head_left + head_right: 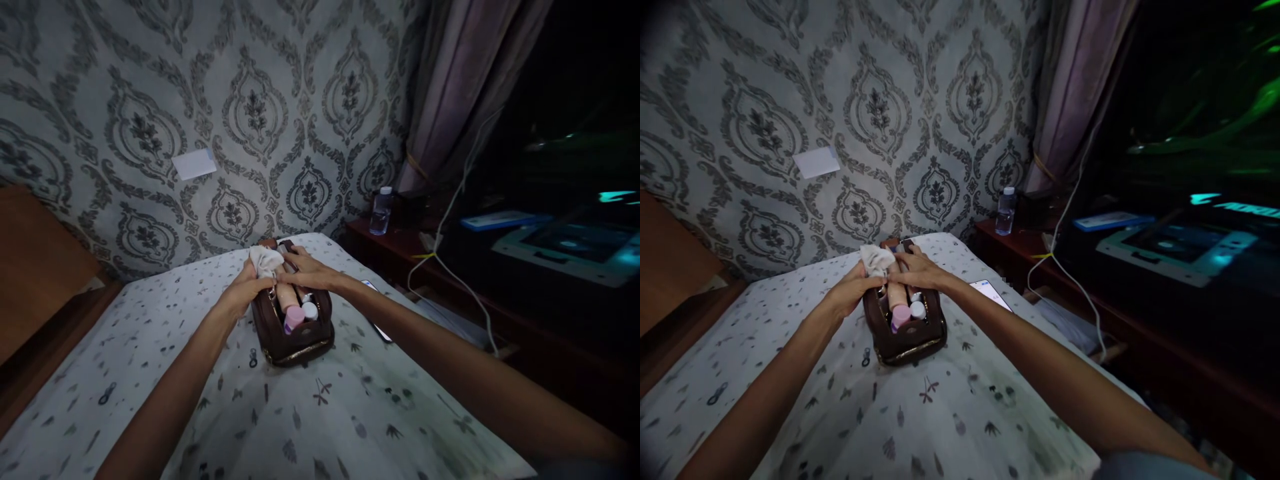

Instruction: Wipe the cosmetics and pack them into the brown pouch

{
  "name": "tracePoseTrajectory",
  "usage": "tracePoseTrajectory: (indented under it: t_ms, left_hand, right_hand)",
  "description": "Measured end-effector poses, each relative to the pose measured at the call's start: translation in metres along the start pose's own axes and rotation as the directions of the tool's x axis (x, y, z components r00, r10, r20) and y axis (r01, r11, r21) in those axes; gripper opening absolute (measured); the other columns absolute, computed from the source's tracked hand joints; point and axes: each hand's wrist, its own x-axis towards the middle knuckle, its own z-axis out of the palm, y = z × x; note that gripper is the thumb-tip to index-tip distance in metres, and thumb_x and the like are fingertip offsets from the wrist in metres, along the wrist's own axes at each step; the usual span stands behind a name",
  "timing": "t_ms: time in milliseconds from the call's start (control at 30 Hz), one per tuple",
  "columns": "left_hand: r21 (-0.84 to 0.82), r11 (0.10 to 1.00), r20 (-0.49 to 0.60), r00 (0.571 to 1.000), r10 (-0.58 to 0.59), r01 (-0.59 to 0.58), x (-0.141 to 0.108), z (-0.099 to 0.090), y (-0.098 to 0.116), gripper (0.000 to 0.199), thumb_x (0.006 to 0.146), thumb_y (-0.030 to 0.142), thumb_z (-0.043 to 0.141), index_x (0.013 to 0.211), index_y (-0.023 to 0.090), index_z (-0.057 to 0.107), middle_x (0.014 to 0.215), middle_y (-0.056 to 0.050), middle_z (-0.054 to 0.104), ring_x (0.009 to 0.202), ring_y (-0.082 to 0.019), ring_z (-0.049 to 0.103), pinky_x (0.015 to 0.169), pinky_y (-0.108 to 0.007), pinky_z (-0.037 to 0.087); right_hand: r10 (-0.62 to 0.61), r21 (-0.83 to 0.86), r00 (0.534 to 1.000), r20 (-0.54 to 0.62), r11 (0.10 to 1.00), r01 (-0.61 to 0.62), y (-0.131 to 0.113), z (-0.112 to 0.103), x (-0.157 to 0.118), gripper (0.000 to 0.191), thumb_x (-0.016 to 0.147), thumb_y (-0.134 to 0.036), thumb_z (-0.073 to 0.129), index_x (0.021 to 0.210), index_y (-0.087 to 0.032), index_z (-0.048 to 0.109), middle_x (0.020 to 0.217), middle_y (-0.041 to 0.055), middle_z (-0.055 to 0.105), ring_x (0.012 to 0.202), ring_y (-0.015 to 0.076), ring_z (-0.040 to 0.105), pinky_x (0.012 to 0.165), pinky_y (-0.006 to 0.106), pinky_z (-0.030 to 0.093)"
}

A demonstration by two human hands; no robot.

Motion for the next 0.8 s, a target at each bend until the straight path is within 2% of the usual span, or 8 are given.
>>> tracePoseTrajectory:
  t_ms: [200, 300, 433, 500, 667, 800]
  left_hand:
    - [-0.053, 0.998, -0.050, 0.998, 0.038, -0.041, -0.001, 0.001, -0.007, 0.066, 0.052, 0.019, 0.083, 0.113, 0.020, 0.058, 0.111, -0.004, 0.069, 0.104, -0.023, 0.063, 0.091, -0.032, 0.047]
    - [-0.149, 0.984, -0.091, 0.992, 0.087, -0.100, -0.003, 0.000, -0.014, 0.056, 0.061, 0.031, 0.085, 0.111, 0.020, 0.062, 0.112, -0.006, 0.071, 0.106, -0.025, 0.064, 0.094, -0.034, 0.048]
    - [-0.283, 0.937, -0.300, 0.947, 0.117, -0.205, 0.001, 0.001, -0.028, 0.049, 0.070, 0.048, 0.079, 0.104, 0.016, 0.067, 0.108, -0.009, 0.074, 0.107, -0.027, 0.067, 0.096, -0.038, 0.050]
    - [-0.290, 0.928, -0.358, 0.926, 0.122, -0.235, 0.005, 0.003, -0.036, 0.048, 0.071, 0.048, 0.079, 0.105, 0.018, 0.068, 0.112, -0.008, 0.073, 0.112, -0.027, 0.065, 0.100, -0.038, 0.049]
    - [-0.223, 0.943, -0.382, 0.912, 0.149, -0.248, 0.017, 0.010, -0.052, 0.048, 0.076, 0.052, 0.074, 0.113, 0.023, 0.065, 0.120, -0.006, 0.071, 0.123, -0.026, 0.060, 0.106, -0.038, 0.045]
    - [-0.176, 0.938, -0.386, 0.898, 0.212, -0.297, 0.023, 0.009, -0.057, 0.054, 0.077, 0.055, 0.072, 0.122, 0.025, 0.061, 0.131, -0.006, 0.065, 0.131, -0.026, 0.053, 0.112, -0.038, 0.039]
  right_hand:
    - [0.000, -0.035, 1.000, 0.025, 0.999, 0.001, -0.004, -0.002, -0.002, 0.066, 0.084, -0.046, 0.060, 0.143, -0.018, 0.047, 0.150, 0.0164, 0.036, 0.142, 0.0375, 0.031, 0.113, 0.048, 0.032]
    - [0.003, -0.017, 1.000, 0.018, 1.000, -0.002, -0.005, -0.004, -0.004, 0.070, 0.084, -0.045, 0.061, 0.147, -0.018, 0.044, 0.152, 0.0158, 0.035, 0.144, 0.0369, 0.028, 0.115, 0.047, 0.029]
    - [0.019, 0.016, 1.000, 0.022, 1.000, -0.019, -0.004, -0.005, -0.005, 0.073, 0.083, -0.045, 0.062, 0.148, -0.019, 0.043, 0.153, 0.0149, 0.033, 0.143, 0.0361, 0.031, 0.116, 0.045, 0.028]
    - [0.018, 0.038, 1.000, 0.013, 0.999, -0.018, -0.003, -0.004, -0.003, 0.073, 0.084, -0.048, 0.061, 0.149, -0.020, 0.043, 0.152, 0.0142, 0.035, 0.142, 0.0359, 0.032, 0.116, 0.046, 0.028]
    - [0.012, 0.089, 1.000, -0.018, 0.996, -0.010, -0.002, -0.001, -0.002, 0.076, 0.083, -0.058, 0.060, 0.149, -0.024, 0.043, 0.149, 0.0130, 0.041, 0.142, 0.0368, 0.032, 0.115, 0.049, 0.029]
    - [0.037, 0.093, 0.999, 0.015, 0.995, -0.038, -0.007, -0.003, -0.005, 0.087, 0.080, -0.070, 0.058, 0.151, -0.023, 0.039, 0.157, 0.0151, 0.030, 0.146, 0.0393, 0.023, 0.116, 0.050, 0.025]
